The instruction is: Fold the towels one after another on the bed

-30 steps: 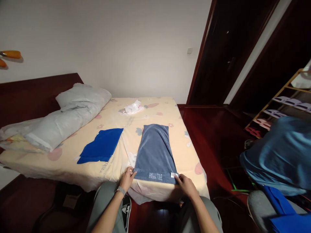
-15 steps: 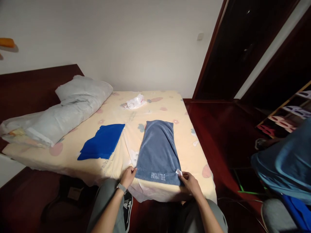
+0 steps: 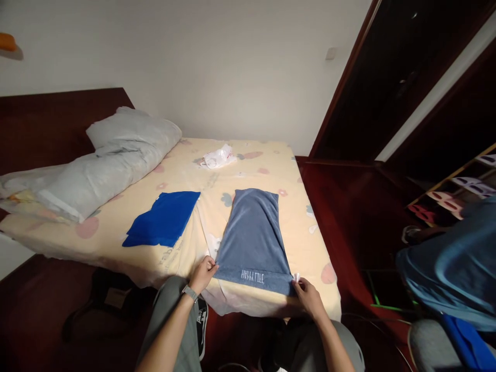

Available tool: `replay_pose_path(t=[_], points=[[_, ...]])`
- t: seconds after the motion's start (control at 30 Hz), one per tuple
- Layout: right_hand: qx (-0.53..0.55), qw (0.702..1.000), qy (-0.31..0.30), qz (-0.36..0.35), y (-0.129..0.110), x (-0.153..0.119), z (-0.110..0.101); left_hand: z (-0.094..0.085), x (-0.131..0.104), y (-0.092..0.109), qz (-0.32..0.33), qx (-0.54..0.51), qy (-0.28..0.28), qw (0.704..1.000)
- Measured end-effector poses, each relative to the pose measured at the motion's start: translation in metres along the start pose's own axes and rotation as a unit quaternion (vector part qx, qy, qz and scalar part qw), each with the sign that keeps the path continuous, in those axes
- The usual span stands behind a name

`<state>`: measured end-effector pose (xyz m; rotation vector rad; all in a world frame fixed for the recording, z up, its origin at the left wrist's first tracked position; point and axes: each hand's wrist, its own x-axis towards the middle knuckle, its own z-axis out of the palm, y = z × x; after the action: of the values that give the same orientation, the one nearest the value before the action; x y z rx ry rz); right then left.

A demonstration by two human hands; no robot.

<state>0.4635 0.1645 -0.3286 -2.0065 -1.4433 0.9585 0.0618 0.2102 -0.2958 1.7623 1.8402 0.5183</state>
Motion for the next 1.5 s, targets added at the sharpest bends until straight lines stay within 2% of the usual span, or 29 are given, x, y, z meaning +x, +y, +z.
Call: replay_pose_path(t=[0.13,0.23,0.33,0.43,0.5,0.57,0.67,0.73,0.87,1.0,1.13,1.3,1.5], points=[[0.011,1.000,0.008,0.004,0.005,-0.004,0.000,0.003,-0.008,0.003,0.016,0.039,0.011,0.999],[0.001,1.000,0.031,-0.004,0.006,-0.005,0.001,-0.001,-0.016,0.010,0.053,0.064,0.028,0.996],[-0.021,0.997,0.066,-0.032,0.002,-0.007,-0.002,-0.009,-0.026,0.016,0.112,0.073,0.033,0.990],[-0.050,0.989,0.105,-0.095,-0.010,-0.014,-0.008,-0.015,-0.032,0.014,0.203,0.067,0.005,0.977],[-0.062,0.982,0.092,-0.152,-0.019,-0.021,-0.011,-0.015,-0.032,0.008,0.255,0.066,-0.017,0.965],[-0.077,0.976,0.035,-0.200,-0.025,-0.026,-0.011,-0.013,-0.029,0.000,0.273,0.067,-0.029,0.959],[-0.097,0.972,-0.035,-0.211,-0.027,-0.028,-0.007,-0.010,-0.020,-0.006,0.257,0.039,-0.032,0.965],[-0.096,0.976,-0.041,-0.192,-0.024,-0.024,-0.005,-0.009,-0.014,-0.007,0.225,-0.007,-0.032,0.974],[-0.053,0.988,-0.030,-0.144,-0.016,-0.010,-0.005,-0.007,-0.003,-0.004,0.149,-0.073,-0.015,0.986],[-0.014,0.997,-0.010,-0.074,-0.013,0.007,-0.003,0.004,0.010,-0.002,0.081,-0.090,0.030,0.992],[0.001,0.999,0.026,-0.039,-0.016,0.023,0.005,0.013,0.024,-0.002,0.023,-0.103,0.059,0.993],[0.021,0.998,0.051,0.002,-0.020,0.036,0.014,0.016,0.036,-0.001,-0.015,-0.096,0.058,0.994],[0.034,0.996,0.070,0.048,-0.022,0.042,0.012,0.019,0.048,0.001,-0.047,-0.077,0.058,0.994]])
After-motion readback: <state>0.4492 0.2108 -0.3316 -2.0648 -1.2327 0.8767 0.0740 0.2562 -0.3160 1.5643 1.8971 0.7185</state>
